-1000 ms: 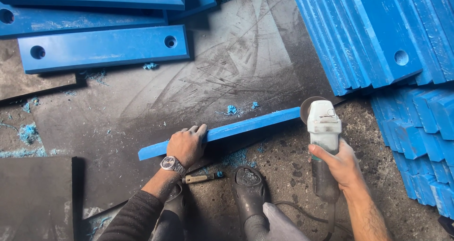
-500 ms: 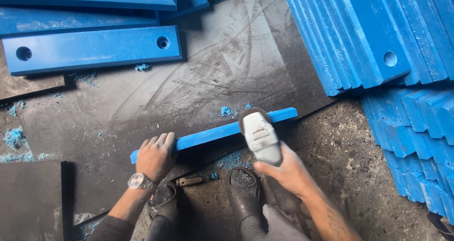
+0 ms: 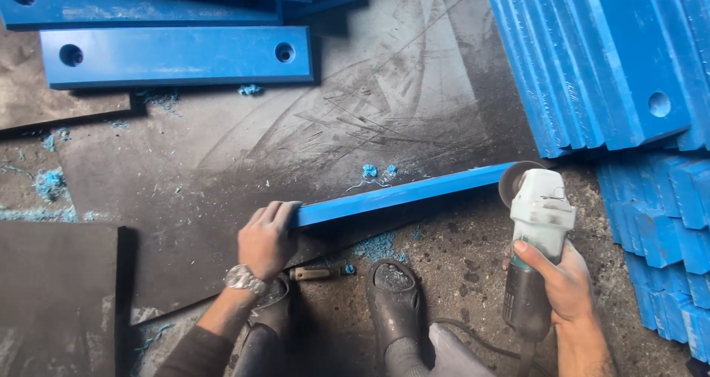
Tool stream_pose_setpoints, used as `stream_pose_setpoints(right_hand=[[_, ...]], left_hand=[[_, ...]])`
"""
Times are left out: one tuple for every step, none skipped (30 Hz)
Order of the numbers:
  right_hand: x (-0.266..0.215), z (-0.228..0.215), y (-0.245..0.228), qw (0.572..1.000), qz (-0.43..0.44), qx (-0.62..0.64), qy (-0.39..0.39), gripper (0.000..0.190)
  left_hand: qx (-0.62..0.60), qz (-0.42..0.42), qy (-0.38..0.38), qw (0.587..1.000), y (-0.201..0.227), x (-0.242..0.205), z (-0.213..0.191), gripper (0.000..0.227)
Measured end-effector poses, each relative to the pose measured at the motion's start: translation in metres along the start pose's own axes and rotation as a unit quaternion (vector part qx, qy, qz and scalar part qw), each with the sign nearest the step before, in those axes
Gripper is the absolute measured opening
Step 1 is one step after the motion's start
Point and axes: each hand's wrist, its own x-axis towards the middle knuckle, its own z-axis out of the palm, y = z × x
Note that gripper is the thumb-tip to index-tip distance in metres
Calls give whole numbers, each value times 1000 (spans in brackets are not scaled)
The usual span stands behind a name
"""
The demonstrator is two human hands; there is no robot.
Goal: Using an angle grinder and a hand tool to smooth the edges of blue plastic blocks before stacking them.
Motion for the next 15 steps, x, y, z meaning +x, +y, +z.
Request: stream_pose_setpoints(right_hand=[[1,4,2,1000,3,-20,-8,45],[2,8,4,999,5,-40,-16,45],[4,13,3,999,4,-42,-19,45],[6,18,2,997,-4,-78,-19,47],[7,24,2,993,-12,-113,-20,49],[8,29,1,993,-13,-115,-23,49],[7,34,2,991,-14,-132,-25,51],[5,38,3,988,-15,-150,-28,54],[2,47,-1,988,-15,-150,-29,54],[-2,57,-5,986,-13,-163,-43,57],[-7,67,-9,983,-9,-176,-58,60],[-13,82,-13,982,-8,-177,-61,60],[-20,95,-17,974,-1,-209,-81,64],[-27,109,-21,965,7,-241,-101,67],[-33,124,-21,965,7,-241,-101,67]], left_hand=[[-36,16,4,999,7,2,7,41],[-73,31,9,997,15,3,14,42],[-73,28,10,997,16,4,13,42],[-128,33,11,991,17,4,13,44],[-183,38,12,982,17,4,12,46],[-183,35,13,982,11,2,16,46],[-221,16,7,975,6,0,19,46],[-259,-4,0,966,1,-2,23,45],[-259,-5,1,966,-3,-2,26,45],[-274,-15,5,962,-7,-3,29,44],[-288,-26,9,957,-11,-5,32,43],[-288,-29,9,957,-11,-8,32,43],[-291,-27,14,956,-11,-8,33,42],[-294,-26,18,955,-11,-9,35,42],[-294,-26,18,955,-11,-10,36,42]])
